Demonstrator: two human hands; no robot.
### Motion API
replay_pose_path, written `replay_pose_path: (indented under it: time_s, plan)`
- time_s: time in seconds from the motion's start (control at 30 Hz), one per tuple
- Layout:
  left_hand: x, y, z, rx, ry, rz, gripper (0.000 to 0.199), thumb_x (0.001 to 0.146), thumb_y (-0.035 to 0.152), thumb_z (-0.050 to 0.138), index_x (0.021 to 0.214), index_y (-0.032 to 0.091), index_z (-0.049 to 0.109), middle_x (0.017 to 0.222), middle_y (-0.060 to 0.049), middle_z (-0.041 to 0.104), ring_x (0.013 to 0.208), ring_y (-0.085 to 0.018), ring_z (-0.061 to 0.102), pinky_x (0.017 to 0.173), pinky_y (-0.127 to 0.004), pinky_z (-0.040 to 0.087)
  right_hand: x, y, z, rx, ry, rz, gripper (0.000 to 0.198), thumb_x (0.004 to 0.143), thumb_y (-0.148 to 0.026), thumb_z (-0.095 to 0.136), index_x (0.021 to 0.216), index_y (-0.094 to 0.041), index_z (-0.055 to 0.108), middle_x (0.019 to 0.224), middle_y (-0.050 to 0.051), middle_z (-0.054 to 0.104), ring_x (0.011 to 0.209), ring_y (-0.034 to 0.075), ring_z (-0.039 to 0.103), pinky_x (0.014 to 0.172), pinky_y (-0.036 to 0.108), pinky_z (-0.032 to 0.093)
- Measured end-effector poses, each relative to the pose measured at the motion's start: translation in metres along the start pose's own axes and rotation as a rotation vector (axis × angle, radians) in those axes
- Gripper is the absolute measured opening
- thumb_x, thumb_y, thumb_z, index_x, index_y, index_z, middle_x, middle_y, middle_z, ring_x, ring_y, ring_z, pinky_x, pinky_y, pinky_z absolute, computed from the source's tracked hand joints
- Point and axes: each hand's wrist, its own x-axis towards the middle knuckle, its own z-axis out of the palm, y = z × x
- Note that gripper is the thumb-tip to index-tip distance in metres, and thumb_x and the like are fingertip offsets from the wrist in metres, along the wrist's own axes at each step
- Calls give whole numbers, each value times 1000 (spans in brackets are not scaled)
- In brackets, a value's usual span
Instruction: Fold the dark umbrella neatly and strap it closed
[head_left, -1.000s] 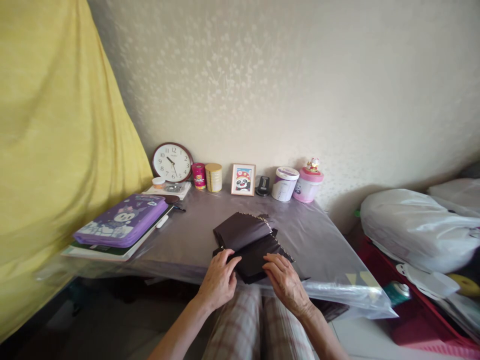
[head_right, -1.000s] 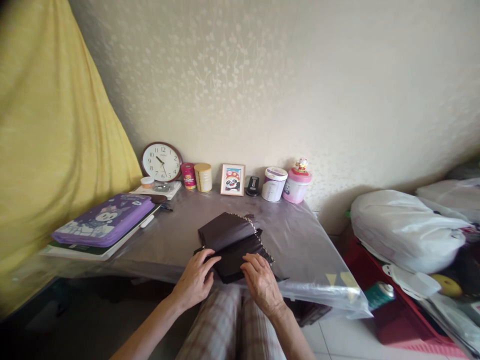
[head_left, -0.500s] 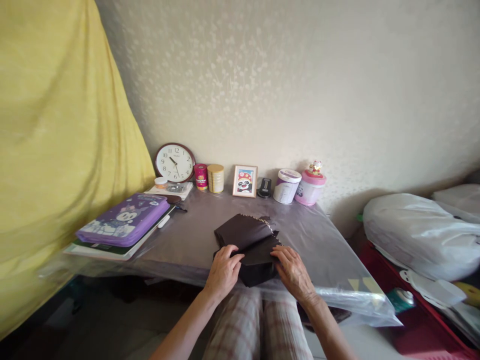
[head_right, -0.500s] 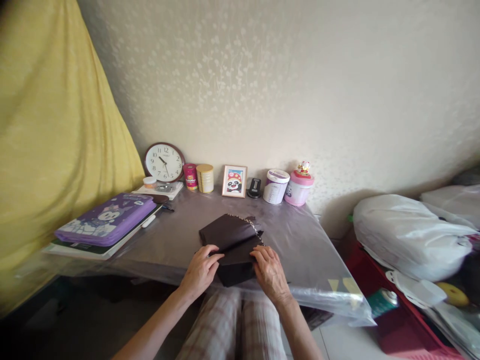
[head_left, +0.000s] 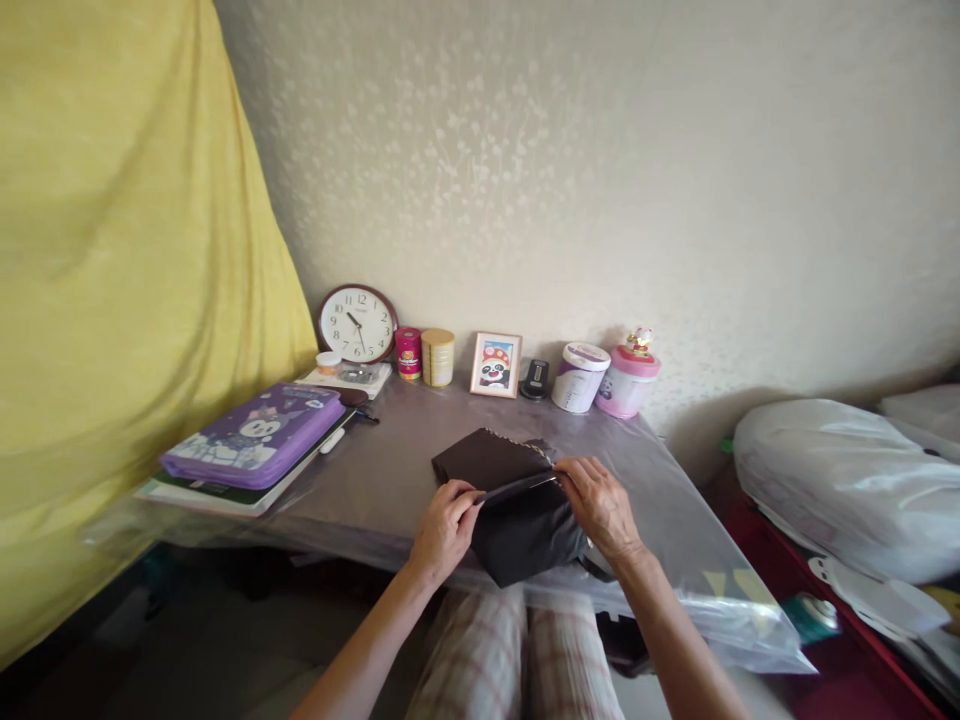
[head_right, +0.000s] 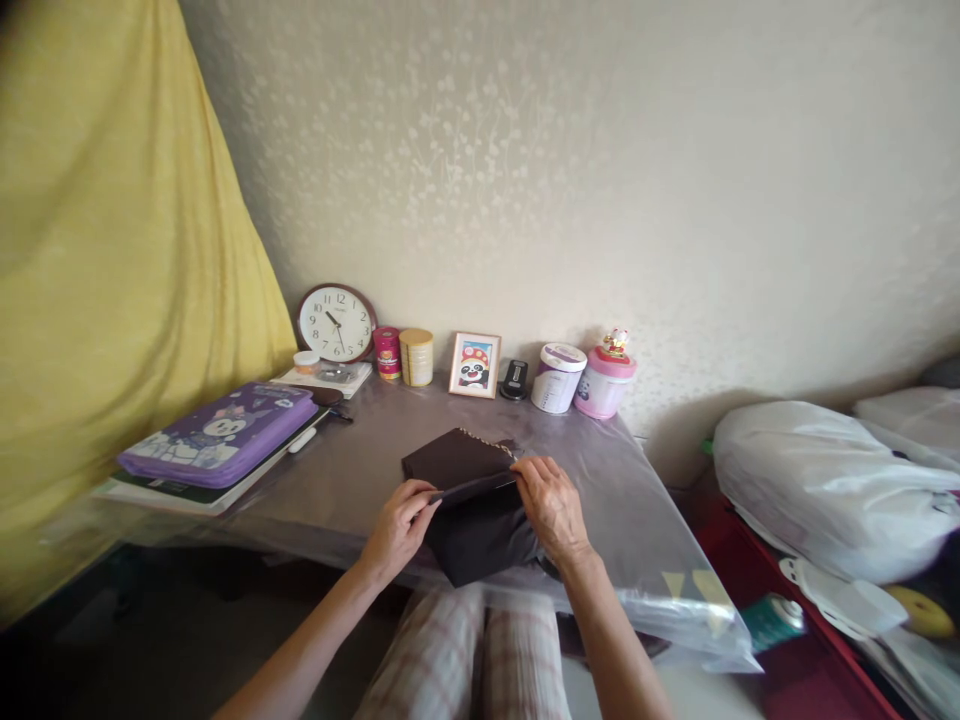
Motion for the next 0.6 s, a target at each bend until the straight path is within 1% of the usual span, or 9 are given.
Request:
replay_pose_path:
  time_s: [0.1,0.23,0.33,0.4,0.47,0.53,0.6]
  plan:
    - [4,0,-2,-11,13,-35,21,89,25,42,83,20,61,85,-4,59,79,-14,57,75,-26,46,14,0,-1,-28,-2,-10,16,90,-25,42,91,-21,58,87,4,64,83,17,56,74,27,42]
    - [8,-1,-2,-41,11,-70,22,90,24,39,85,20,61,85,-3,60,80,-13,57,76,-25,45,30,8,4,-51,-34,-7,17,90,-22,41,92,-22,58,87,5,64,84,18,56,74,27,43]
    - [11,-2,-2,-53,34,-81,24,91,25,38,83,20,61,84,-4,61,80,-13,57,77,-25,45,39,16,9,-39,-49,7,18,87,-18,42,96,-22,58,91,5,64,86,18,57,75,28,43]
    - [12,-4,-1,-48,35,-83,24,91,24,38,82,20,61,83,-4,62,78,-12,58,76,-23,45,44,19,12,-44,-47,30,17,85,-18,44,94,-22,59,91,4,64,86,19,57,74,28,43]
    - [14,-6,-1,-27,37,-88,24,90,23,39,80,19,61,80,-3,62,75,-11,58,73,-22,44,49,21,16,-55,-33,75,15,84,-20,46,89,-23,60,88,4,64,85,19,57,73,28,43]
    - [17,-10,0,5,47,-99,24,90,24,40,78,19,61,77,-3,61,71,-11,57,70,-21,43,54,22,22,-30,-11,155,13,83,-24,48,87,-22,61,84,4,65,79,19,59,69,28,44]
    - [20,-16,3,37,64,-113,25,90,25,41,76,18,60,75,-3,60,69,-11,57,68,-20,42,59,23,32,90,-3,274,14,82,-28,48,87,-22,60,82,2,65,66,16,60,63,27,44]
